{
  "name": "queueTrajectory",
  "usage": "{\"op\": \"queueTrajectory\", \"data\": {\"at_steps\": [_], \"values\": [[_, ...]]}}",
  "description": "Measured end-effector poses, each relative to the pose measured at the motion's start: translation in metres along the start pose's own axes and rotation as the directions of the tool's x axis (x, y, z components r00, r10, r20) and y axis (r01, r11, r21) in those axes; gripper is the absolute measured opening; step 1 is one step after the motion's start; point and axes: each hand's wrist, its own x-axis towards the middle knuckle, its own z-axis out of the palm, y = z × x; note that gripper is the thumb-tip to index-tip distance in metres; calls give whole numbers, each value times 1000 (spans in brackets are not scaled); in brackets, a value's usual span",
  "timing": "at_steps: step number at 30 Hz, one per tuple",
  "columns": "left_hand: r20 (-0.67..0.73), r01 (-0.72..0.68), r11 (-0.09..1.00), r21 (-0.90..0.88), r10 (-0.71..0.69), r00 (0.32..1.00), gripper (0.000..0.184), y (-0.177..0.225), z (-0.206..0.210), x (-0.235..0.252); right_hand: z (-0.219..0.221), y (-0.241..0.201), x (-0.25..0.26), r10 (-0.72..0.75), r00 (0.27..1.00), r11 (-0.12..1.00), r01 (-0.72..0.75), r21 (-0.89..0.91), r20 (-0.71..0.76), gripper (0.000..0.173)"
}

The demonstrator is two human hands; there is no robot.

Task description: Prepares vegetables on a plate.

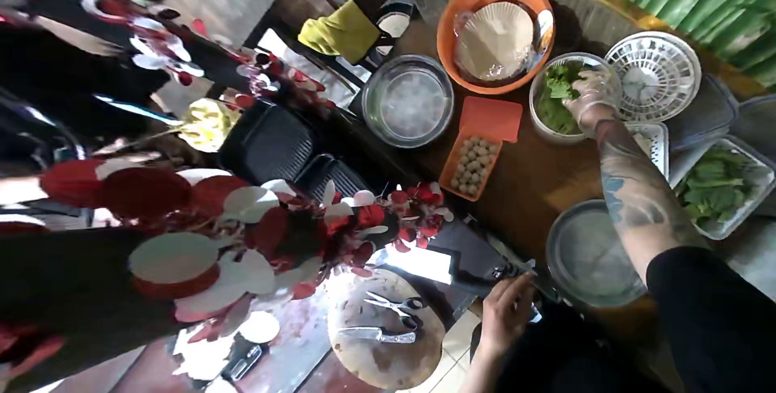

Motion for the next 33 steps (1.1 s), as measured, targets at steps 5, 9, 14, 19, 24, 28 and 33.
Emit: {"op": "queueTrajectory", "data": {"at_steps": [5,9,14,19,24,28,33], "values": [[54,-29,995,-100,34,998,32,13,-3,40,-39,-7,-9,122,985,798,-26,602,-120,45],[61,14,970,-241,1,998,43,36,5,103,-80,-6,-37,-33,990,663,125,738,-139,38],[56,200,921,-335,-193,980,108,56,28,182,-123,-43,-113,-328,945,897,316,308,-13,34],[76,305,894,-329,-297,952,125,43,43,206,-84,-63,-159,-558,819,729,406,552,135,25],[204,407,683,-606,-362,910,41,27,33,194,-91,-74,-150,-579,740,549,45,834,341,35],[258,430,404,-807,-413,873,46,19,29,184,-93,-53,-118,-476,864,328,1,945,164,46],[254,355,243,-903,-364,896,42,5,23,175,-74,7,-49,-62,998,828,48,558,5,40]]}}
